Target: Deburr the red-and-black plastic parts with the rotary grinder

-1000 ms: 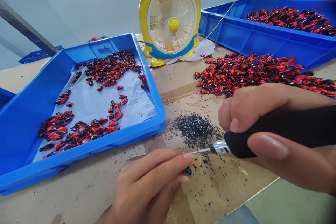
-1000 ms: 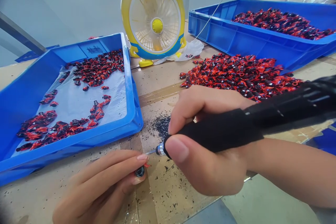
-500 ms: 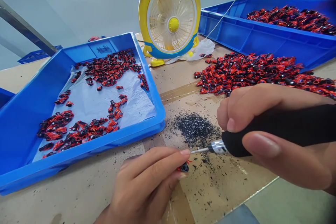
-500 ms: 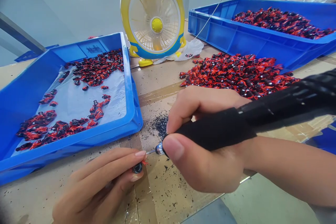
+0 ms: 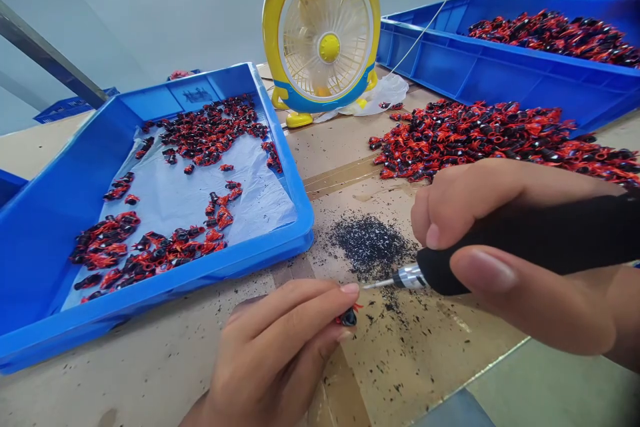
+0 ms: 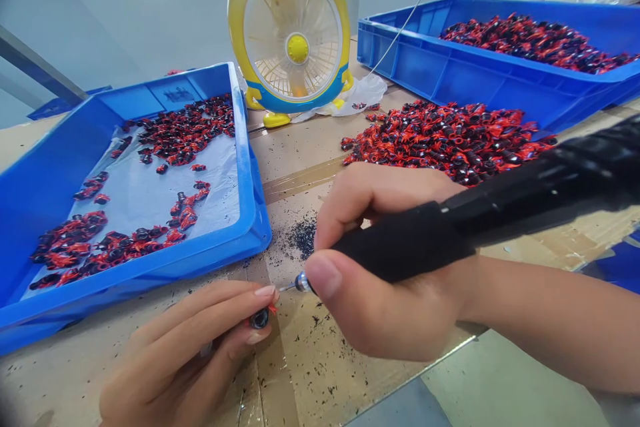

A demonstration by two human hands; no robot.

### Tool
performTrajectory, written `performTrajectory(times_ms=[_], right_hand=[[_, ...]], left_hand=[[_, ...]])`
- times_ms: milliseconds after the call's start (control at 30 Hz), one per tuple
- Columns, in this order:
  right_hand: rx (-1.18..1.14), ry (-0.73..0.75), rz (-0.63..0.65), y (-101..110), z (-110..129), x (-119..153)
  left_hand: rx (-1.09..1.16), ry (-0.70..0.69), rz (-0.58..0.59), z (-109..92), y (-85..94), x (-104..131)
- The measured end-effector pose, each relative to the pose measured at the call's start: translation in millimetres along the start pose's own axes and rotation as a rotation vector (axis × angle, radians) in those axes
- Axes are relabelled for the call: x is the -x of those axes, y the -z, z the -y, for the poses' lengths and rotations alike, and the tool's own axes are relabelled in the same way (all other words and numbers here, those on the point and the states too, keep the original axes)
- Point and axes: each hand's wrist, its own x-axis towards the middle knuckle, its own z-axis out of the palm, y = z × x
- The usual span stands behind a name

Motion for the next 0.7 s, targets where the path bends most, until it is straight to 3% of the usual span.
performTrajectory(times_ms=[367,567,700], right_hand=[[0.038,-0.038,0.098,10.2,3.8,0.2],[0.001,-0.032,0.089,11.7,3.9,1.8],[-0.001,-0.010,0.047,9.8,6.6,1.6]], left_hand=[[0.003,0.001,0.008,0.6,4.7,2.4],[-0.033,0.016,-0.009,7.6,1.3,15.1],[-0.034,0.004,-0.016,6.6,2.4,10.9]])
